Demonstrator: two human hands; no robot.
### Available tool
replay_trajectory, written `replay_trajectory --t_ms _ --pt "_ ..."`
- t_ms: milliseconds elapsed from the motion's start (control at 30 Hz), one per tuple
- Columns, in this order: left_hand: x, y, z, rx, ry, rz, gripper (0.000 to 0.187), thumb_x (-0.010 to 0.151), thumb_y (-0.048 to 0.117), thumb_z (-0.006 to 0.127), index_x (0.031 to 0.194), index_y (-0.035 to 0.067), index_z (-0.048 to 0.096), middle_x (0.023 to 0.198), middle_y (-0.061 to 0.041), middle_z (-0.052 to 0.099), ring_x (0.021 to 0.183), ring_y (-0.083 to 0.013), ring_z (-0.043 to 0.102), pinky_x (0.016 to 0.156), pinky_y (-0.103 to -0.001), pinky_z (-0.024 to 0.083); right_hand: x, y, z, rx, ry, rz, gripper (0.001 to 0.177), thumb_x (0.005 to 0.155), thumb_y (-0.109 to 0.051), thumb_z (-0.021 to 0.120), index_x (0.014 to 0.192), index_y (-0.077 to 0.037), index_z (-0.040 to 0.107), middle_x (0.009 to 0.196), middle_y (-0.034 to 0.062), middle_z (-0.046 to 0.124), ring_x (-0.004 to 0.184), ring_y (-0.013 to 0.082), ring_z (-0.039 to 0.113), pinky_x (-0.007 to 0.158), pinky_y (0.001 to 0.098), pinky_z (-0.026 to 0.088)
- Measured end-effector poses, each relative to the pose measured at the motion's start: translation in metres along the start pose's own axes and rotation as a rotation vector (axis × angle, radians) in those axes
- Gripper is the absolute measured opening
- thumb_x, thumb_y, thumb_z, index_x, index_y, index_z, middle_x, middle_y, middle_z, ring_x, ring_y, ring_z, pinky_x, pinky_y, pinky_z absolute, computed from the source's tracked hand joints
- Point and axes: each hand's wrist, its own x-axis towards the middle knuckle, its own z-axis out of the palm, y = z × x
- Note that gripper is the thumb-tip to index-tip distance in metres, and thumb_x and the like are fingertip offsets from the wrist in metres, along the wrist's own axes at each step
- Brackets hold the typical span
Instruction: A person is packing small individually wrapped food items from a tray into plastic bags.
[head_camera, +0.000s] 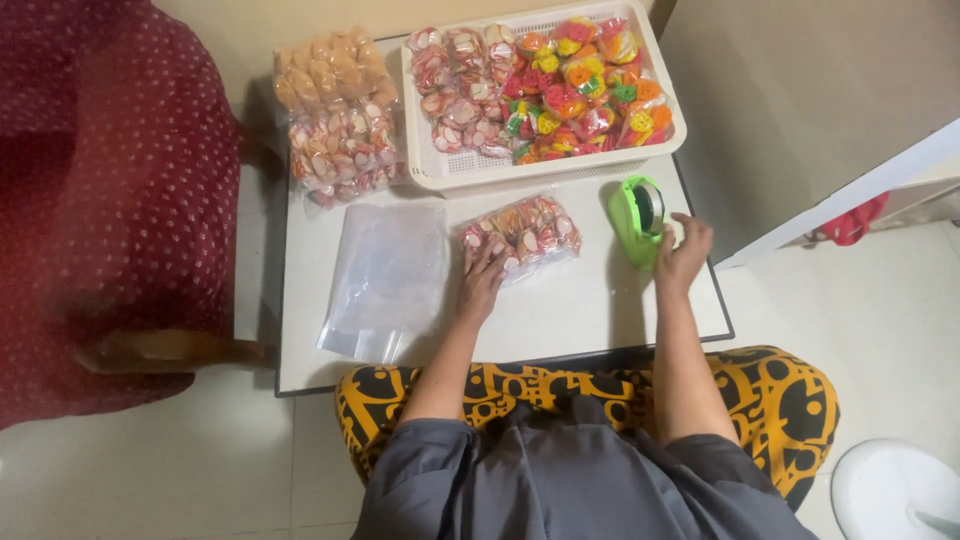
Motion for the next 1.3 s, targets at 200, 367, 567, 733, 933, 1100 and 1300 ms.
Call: replay_trajectory --t_ms 200,367,567,733,933,1100,1300 --pt "0.000 0.001 0.003 -0.010 0.033 -0.016 0.048 0.097 0.029 0.066 0.144 0.031 0.058 0.159 -0.004 0.045 0.153 -0.0282 0.030 0.131 -0.048 0.005 0.014 0.104 0.032 -0.044 -0.375 0.532 0.039 0.104 -0.043 0.066 0.122 -0.009 0.073 0.112 0.0223 0.069 0.105 0.0438 0.068 0.081 0.0567 0.056" --pt "0.002 -0.002 0.002 -0.002 0.029 0.021 0.049 0.098 0.028 0.064 0.146 0.028 0.057 0.161 -0.006 0.043 0.151 -0.0222 0.035 0.131 -0.049 0.008 0.017 0.059 0.016 -0.051 -0.439 0.541 0.030 0.099 -0.034 0.068 0.112 -0.009 0.076 0.106 0.0199 0.071 0.100 0.0441 0.069 0.076 0.0569 0.057" --pt "0.002 0.002 -0.005 -0.035 0.035 0.030 0.047 0.097 0.026 0.065 0.144 0.026 0.059 0.159 -0.007 0.046 0.151 -0.0185 0.036 0.131 -0.050 0.008 0.024 0.016 -0.012 0.104 -0.418 0.668 0.018 0.099 -0.024 0.070 0.102 -0.007 0.075 0.103 0.0202 0.071 0.098 0.0401 0.071 0.080 0.0556 0.055" --pt "0.002 0.000 -0.004 -0.032 0.038 0.041 0.047 0.097 0.026 0.066 0.143 0.025 0.059 0.157 -0.008 0.048 0.150 -0.0161 0.038 0.130 -0.050 0.010 0.011 0.050 -0.008 0.304 -0.379 0.727 0.016 0.099 -0.018 0.071 0.098 -0.002 0.071 0.106 0.0256 0.070 0.112 0.0431 0.066 0.095 0.0633 0.045" --pt "0.001 0.001 -0.003 -0.036 0.009 0.027 0.047 0.097 0.025 0.065 0.144 0.025 0.059 0.156 -0.008 0.049 0.150 -0.0144 0.036 0.131 -0.050 0.008 -0.004 0.037 -0.032 0.440 -0.350 0.753 0.011 0.096 -0.011 0.070 0.096 0.000 0.070 0.127 0.0265 0.064 0.121 0.0440 0.060 0.104 0.0616 0.042" --pt "0.003 0.007 -0.011 -0.059 0.006 0.014 0.046 0.098 0.025 0.064 0.143 0.025 0.059 0.159 -0.008 0.046 0.151 -0.0155 0.035 0.131 -0.049 0.006 -0.016 0.055 -0.024 0.365 -0.308 0.678 0.014 0.093 -0.011 0.075 0.099 0.001 0.073 0.116 0.0208 0.068 0.110 0.0345 0.066 0.096 0.0512 0.052" --pt "-0.001 -0.001 0.001 -0.042 0.011 0.002 0.047 0.097 0.025 0.065 0.143 0.027 0.059 0.161 -0.006 0.042 0.151 -0.0194 0.034 0.131 -0.050 0.008 -0.015 0.054 -0.014 0.012 -0.321 0.502 0.018 0.092 -0.015 0.073 0.106 -0.004 0.078 0.104 0.0200 0.074 0.104 0.0437 0.069 0.091 0.0552 0.054"
